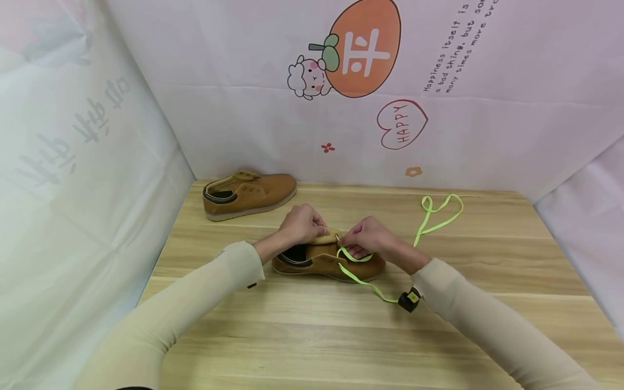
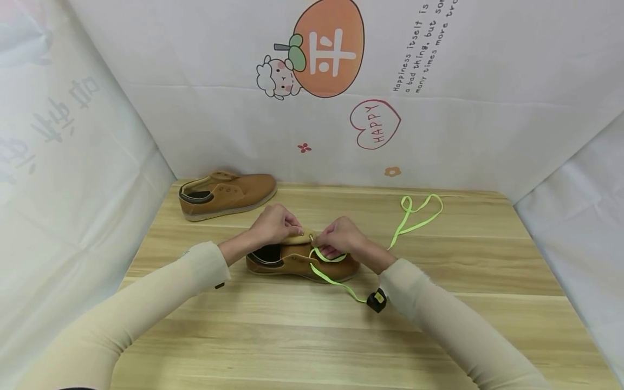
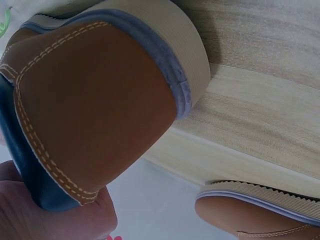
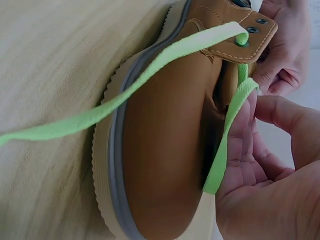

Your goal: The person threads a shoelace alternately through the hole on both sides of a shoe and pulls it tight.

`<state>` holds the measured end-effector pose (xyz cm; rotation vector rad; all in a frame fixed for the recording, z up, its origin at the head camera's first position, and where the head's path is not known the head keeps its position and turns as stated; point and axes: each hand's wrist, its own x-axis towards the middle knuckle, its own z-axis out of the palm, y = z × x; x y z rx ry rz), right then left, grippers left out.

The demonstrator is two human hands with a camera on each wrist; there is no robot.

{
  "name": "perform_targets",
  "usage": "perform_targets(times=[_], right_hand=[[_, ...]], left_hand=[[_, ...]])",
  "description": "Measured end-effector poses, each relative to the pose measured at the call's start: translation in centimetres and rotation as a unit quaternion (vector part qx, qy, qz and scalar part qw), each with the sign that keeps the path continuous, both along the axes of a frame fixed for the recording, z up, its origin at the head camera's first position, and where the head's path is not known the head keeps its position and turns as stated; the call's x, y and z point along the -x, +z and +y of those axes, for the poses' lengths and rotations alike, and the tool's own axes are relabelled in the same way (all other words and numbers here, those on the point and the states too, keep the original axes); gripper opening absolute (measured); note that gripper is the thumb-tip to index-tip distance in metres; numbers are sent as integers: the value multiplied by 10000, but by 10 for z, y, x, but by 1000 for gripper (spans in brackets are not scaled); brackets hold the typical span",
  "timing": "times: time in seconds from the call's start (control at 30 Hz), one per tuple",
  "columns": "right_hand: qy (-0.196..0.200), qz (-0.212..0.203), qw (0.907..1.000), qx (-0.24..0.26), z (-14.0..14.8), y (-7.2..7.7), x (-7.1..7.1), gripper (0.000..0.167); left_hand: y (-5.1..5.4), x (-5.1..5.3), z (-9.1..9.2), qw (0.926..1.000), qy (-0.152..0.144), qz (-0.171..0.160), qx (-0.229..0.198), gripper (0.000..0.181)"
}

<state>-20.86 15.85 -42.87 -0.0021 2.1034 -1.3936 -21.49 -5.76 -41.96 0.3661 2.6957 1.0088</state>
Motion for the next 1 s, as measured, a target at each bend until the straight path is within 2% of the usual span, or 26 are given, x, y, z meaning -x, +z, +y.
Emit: perform_targets(times=[0.2,0.33,0.47,0.6,0.73,0.83,1.0], right_hand=[[-147,153,9998,8,-3,-4,0,13],[-186,562,9978,-283,-6,-4,-2,14],[-146,1073,9915,-727,-8,-4,-5,17],[-4,1647,9810,-1028,-7,-6,-5,19],[185,2529,9584,-1309,-6,-8,-2,18],[352,3009,9428,-1388,-5,-11,0,17],[704,3109,9400,-1220,-4,-14,1,12]], left_hand=[[0,-2,0,10000,20,5,-25,8],[0,-3,0,10000,14,43,-46,8],[0,-3,0,10000,2,91,-23,8],[0,-2,1,9999,-4,166,2,8],[0,-3,1,9994,-34,341,47,7],[1,-5,2,9989,-66,458,81,6],[0,-8,2,9969,-302,706,173,4]])
